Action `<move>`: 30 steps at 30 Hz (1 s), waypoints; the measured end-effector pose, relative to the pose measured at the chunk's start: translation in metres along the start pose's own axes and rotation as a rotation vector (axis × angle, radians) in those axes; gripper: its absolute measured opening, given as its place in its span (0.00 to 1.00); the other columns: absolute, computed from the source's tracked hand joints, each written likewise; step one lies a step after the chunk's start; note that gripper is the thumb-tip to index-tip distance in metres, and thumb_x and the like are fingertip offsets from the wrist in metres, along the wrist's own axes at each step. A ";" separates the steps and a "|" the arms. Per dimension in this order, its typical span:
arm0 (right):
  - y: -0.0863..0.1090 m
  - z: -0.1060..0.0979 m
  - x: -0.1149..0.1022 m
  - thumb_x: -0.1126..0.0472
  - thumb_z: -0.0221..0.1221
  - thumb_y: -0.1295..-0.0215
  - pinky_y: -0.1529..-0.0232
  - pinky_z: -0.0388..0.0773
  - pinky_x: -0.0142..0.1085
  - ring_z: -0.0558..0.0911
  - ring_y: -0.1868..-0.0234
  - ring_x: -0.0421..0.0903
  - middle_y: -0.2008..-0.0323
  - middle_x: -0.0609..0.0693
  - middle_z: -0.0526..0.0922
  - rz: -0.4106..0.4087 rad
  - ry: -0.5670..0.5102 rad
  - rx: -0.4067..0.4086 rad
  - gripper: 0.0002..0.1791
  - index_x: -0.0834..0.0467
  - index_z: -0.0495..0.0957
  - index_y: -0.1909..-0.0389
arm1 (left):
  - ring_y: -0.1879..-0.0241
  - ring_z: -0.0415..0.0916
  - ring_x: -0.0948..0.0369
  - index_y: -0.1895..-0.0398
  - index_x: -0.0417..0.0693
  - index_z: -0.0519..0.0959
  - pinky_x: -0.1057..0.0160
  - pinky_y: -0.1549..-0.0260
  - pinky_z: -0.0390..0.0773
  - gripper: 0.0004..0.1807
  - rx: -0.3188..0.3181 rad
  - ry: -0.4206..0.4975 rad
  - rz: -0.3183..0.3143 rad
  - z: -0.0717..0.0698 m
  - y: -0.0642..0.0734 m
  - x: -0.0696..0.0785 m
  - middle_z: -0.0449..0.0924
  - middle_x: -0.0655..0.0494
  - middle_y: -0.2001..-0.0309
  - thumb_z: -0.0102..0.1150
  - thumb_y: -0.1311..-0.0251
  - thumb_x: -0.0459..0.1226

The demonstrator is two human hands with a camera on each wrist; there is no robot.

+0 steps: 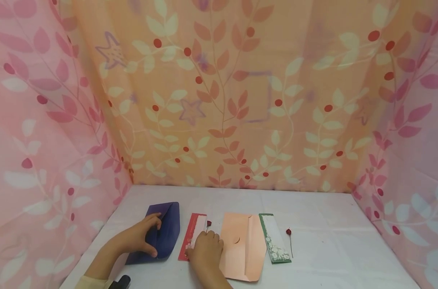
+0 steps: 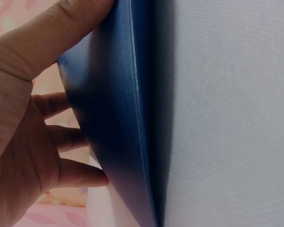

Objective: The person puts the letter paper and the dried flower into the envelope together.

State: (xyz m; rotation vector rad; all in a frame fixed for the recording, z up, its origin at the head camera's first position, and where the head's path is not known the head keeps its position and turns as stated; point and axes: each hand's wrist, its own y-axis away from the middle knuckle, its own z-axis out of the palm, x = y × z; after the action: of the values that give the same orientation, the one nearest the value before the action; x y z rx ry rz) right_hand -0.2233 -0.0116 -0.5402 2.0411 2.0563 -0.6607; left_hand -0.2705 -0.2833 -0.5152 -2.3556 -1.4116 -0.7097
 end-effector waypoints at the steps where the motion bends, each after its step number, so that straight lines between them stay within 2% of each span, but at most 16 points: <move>1: 0.000 0.000 0.000 0.42 0.81 0.64 0.63 0.66 0.47 0.72 0.67 0.52 0.73 0.54 0.72 0.000 -0.007 0.004 0.34 0.63 0.79 0.68 | 0.28 0.63 0.39 0.52 0.59 0.69 0.36 0.35 0.68 0.42 0.000 -0.001 -0.001 0.000 0.000 0.000 0.56 0.38 0.23 0.85 0.69 0.58; 7: -0.003 0.000 -0.001 0.46 0.83 0.68 0.66 0.68 0.47 0.75 0.69 0.53 0.76 0.53 0.75 0.020 -0.041 0.030 0.31 0.61 0.79 0.71 | 0.29 0.62 0.39 0.52 0.59 0.69 0.36 0.35 0.68 0.42 -0.006 0.003 -0.012 -0.003 -0.002 0.002 0.55 0.38 0.23 0.85 0.69 0.58; 11: -0.001 -0.001 -0.002 0.46 0.83 0.68 0.65 0.66 0.47 0.74 0.69 0.52 0.76 0.53 0.74 0.052 -0.034 0.017 0.30 0.61 0.78 0.71 | 0.29 0.62 0.39 0.52 0.59 0.69 0.35 0.35 0.68 0.42 -0.017 0.009 -0.018 -0.002 -0.001 0.003 0.55 0.38 0.23 0.85 0.68 0.58; 15: 0.002 -0.001 -0.003 0.47 0.82 0.66 0.65 0.64 0.48 0.71 0.69 0.53 0.76 0.54 0.71 0.038 -0.002 0.007 0.29 0.61 0.78 0.73 | 0.28 0.61 0.39 0.52 0.59 0.69 0.36 0.35 0.68 0.42 -0.022 0.011 -0.020 -0.001 0.000 0.001 0.54 0.38 0.23 0.85 0.68 0.59; 18: 0.003 -0.002 -0.003 0.47 0.82 0.67 0.65 0.65 0.48 0.72 0.69 0.53 0.77 0.54 0.72 0.017 0.011 0.028 0.29 0.61 0.78 0.74 | 0.28 0.61 0.39 0.52 0.59 0.69 0.36 0.35 0.68 0.42 -0.019 0.016 -0.021 0.000 0.000 0.002 0.54 0.38 0.23 0.85 0.68 0.59; 26: 0.001 -0.004 0.000 0.48 0.83 0.68 0.67 0.69 0.48 0.75 0.71 0.52 0.77 0.52 0.74 0.038 -0.038 0.020 0.29 0.61 0.78 0.73 | 0.27 0.61 0.38 0.52 0.59 0.69 0.35 0.34 0.68 0.42 -0.019 0.016 -0.027 -0.001 0.000 0.003 0.54 0.38 0.23 0.85 0.68 0.59; 30: 0.003 -0.006 -0.002 0.49 0.83 0.68 0.66 0.69 0.49 0.74 0.70 0.54 0.77 0.54 0.73 0.029 -0.020 0.029 0.28 0.62 0.78 0.74 | 0.27 0.60 0.38 0.52 0.58 0.69 0.35 0.34 0.68 0.42 -0.022 0.016 -0.025 0.000 0.001 0.003 0.53 0.38 0.23 0.85 0.68 0.58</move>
State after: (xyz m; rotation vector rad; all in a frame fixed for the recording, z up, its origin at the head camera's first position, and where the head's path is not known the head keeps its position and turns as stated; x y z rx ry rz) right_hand -0.2194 -0.0108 -0.5343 2.0668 2.0138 -0.7070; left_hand -0.2690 -0.2815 -0.5131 -2.3470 -1.4360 -0.7529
